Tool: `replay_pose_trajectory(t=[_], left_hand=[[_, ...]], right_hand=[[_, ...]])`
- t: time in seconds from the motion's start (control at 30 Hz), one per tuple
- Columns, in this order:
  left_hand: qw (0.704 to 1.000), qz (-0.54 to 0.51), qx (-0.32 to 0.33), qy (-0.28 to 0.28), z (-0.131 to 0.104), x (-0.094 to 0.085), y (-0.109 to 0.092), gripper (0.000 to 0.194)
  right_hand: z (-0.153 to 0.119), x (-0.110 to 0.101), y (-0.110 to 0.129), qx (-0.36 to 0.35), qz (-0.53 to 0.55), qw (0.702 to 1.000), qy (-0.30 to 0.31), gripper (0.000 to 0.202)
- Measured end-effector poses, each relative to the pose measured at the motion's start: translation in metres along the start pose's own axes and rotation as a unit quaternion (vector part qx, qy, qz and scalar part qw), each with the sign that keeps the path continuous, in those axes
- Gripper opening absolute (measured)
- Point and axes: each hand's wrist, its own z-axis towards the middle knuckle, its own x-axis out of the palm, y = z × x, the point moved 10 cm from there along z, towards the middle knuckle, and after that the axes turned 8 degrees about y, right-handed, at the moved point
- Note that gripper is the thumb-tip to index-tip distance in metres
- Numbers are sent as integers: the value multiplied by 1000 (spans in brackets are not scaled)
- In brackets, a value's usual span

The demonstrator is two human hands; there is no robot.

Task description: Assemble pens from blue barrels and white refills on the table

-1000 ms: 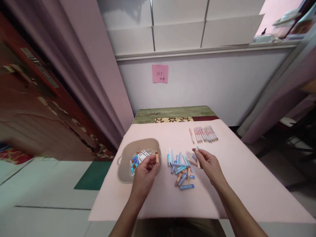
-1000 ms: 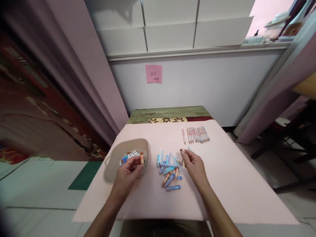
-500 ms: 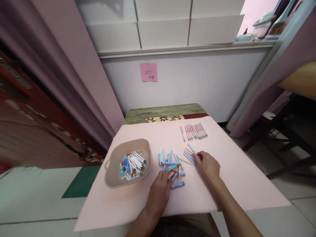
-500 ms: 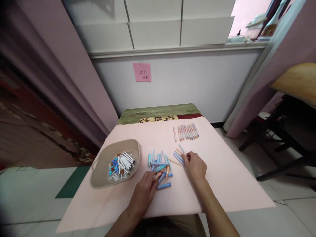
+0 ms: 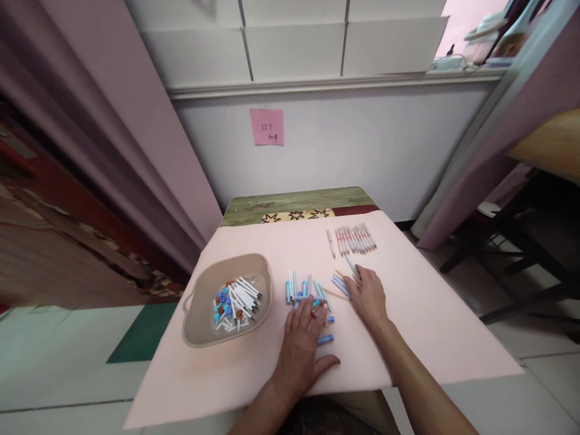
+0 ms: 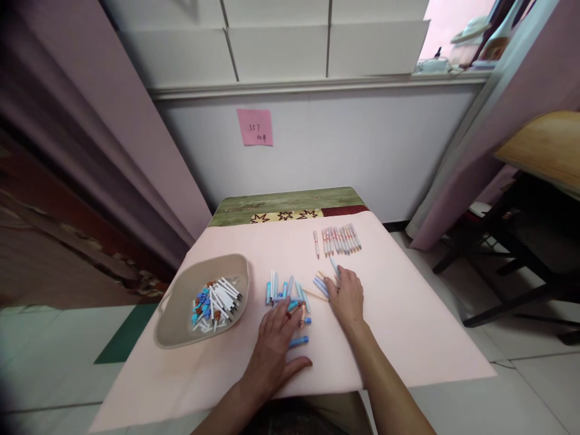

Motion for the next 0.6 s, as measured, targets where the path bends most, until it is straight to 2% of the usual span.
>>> replay_pose_trajectory(t=[0.13,0.33,0.47,0.6], left_hand=[[998,25,43,22,20,10,-8,71],[992,67,106,8,35,14,-9,39],[987,113,109,-42,33,10,4,20],[979,161,99,-77,23,2,20,20]], right_hand=[[15,2,-3,53,-20,997,46,44],[18,-4,4,134,-28,989,45,38],[8,9,27,123,-5,990,64,32],[-5,27,49,77,83,989,99,31]])
